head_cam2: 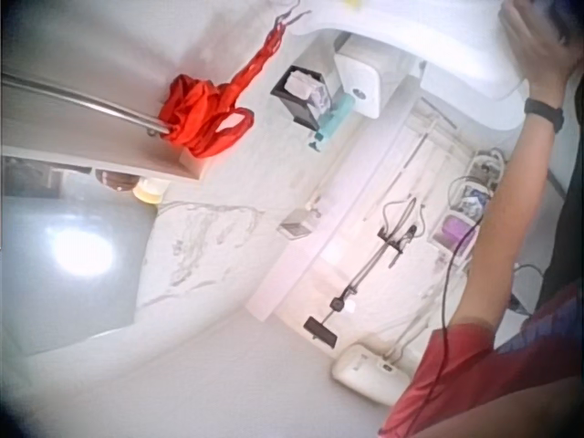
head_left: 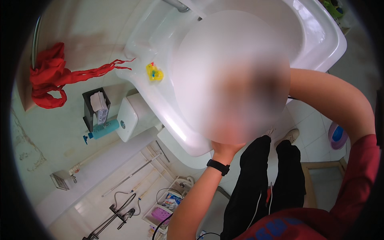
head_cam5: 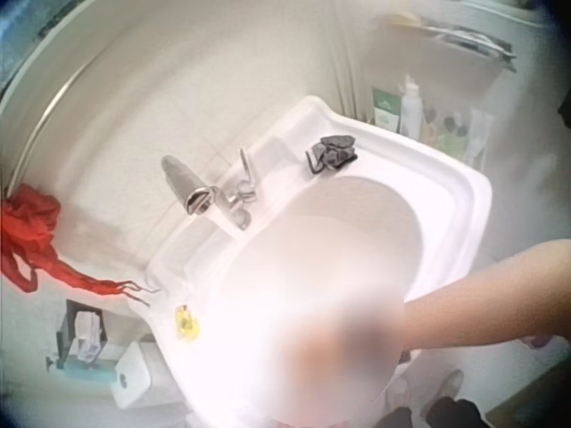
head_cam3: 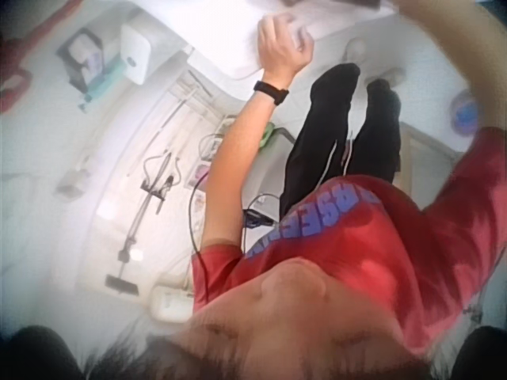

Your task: The person wipes a tiled floor with a cloth, rinses the cloth under a running faucet in a sink, and wipes different sections of the tiles.

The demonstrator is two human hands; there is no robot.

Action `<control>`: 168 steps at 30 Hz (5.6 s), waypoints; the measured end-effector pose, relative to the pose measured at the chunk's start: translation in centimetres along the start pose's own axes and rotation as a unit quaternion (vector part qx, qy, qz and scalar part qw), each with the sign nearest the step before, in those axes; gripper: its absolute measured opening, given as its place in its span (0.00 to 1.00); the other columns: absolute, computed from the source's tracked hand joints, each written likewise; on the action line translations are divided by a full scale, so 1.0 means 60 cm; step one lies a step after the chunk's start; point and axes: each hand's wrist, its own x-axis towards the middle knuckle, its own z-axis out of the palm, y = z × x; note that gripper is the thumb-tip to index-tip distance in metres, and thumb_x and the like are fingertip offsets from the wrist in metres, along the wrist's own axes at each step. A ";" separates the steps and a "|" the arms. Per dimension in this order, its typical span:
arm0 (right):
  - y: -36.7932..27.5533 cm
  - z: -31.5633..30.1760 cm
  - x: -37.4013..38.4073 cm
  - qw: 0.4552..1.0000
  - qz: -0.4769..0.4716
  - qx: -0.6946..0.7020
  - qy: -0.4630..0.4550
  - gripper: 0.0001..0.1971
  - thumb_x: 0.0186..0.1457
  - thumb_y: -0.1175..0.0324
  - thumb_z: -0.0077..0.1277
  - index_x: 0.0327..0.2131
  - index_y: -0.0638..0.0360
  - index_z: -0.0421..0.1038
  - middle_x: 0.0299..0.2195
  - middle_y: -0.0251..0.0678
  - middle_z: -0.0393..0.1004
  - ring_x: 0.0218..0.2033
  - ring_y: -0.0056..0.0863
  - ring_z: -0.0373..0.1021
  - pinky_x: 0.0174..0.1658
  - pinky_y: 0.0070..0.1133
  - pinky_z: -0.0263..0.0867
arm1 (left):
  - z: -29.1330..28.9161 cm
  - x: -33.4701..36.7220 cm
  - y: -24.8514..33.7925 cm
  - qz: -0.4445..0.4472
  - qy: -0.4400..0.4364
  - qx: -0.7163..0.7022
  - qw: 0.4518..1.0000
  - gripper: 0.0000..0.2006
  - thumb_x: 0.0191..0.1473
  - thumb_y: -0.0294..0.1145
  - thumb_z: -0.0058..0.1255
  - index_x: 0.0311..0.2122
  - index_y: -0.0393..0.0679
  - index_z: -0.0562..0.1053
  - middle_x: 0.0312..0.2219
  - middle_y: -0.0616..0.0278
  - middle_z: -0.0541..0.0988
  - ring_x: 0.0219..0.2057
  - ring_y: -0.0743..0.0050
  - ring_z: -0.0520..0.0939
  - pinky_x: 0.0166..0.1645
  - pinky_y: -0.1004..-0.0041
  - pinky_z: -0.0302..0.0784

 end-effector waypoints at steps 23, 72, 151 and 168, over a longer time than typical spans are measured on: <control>-0.028 -0.015 -0.109 1.000 0.005 0.006 0.018 0.11 0.50 0.80 0.56 0.38 0.63 0.83 0.37 0.43 0.84 0.37 0.42 0.79 0.43 0.31 0.73 | 0.005 -0.006 -0.014 -0.013 0.007 -0.039 0.999 0.11 0.56 0.23 0.47 0.45 0.35 0.70 0.35 0.52 0.75 0.37 0.48 0.74 0.43 0.56 0.72; 0.036 -0.103 -0.068 0.622 -0.051 0.669 0.404 0.16 0.65 0.56 0.59 0.40 0.60 0.70 0.38 0.38 0.73 0.37 0.33 0.74 0.45 0.28 0.79 | -0.022 0.044 -0.009 -0.128 -0.052 -0.434 0.890 0.45 0.64 0.41 0.40 0.76 0.52 0.28 0.70 0.32 0.57 0.74 0.42 0.56 0.76 0.50 0.39; 0.073 -0.058 -0.178 0.646 0.164 0.510 0.545 0.07 0.58 0.67 0.48 0.30 0.60 0.69 0.25 0.37 0.72 0.24 0.29 0.72 0.29 0.25 0.63 | 0.061 0.346 -0.014 -0.266 -0.178 -0.876 0.360 0.40 0.62 0.78 0.18 0.74 0.70 0.43 0.70 0.18 0.39 0.71 0.12 0.46 0.74 0.35 0.47; 0.049 -0.060 -0.173 0.637 0.156 0.505 0.561 0.09 0.58 0.67 0.49 0.33 0.63 0.69 0.28 0.38 0.73 0.27 0.30 0.72 0.35 0.27 0.72 | 0.122 0.415 -0.071 -0.310 -0.173 -0.820 0.450 0.41 0.63 0.78 0.27 0.74 0.83 0.31 0.71 0.22 0.31 0.73 0.18 0.38 0.75 0.35 0.40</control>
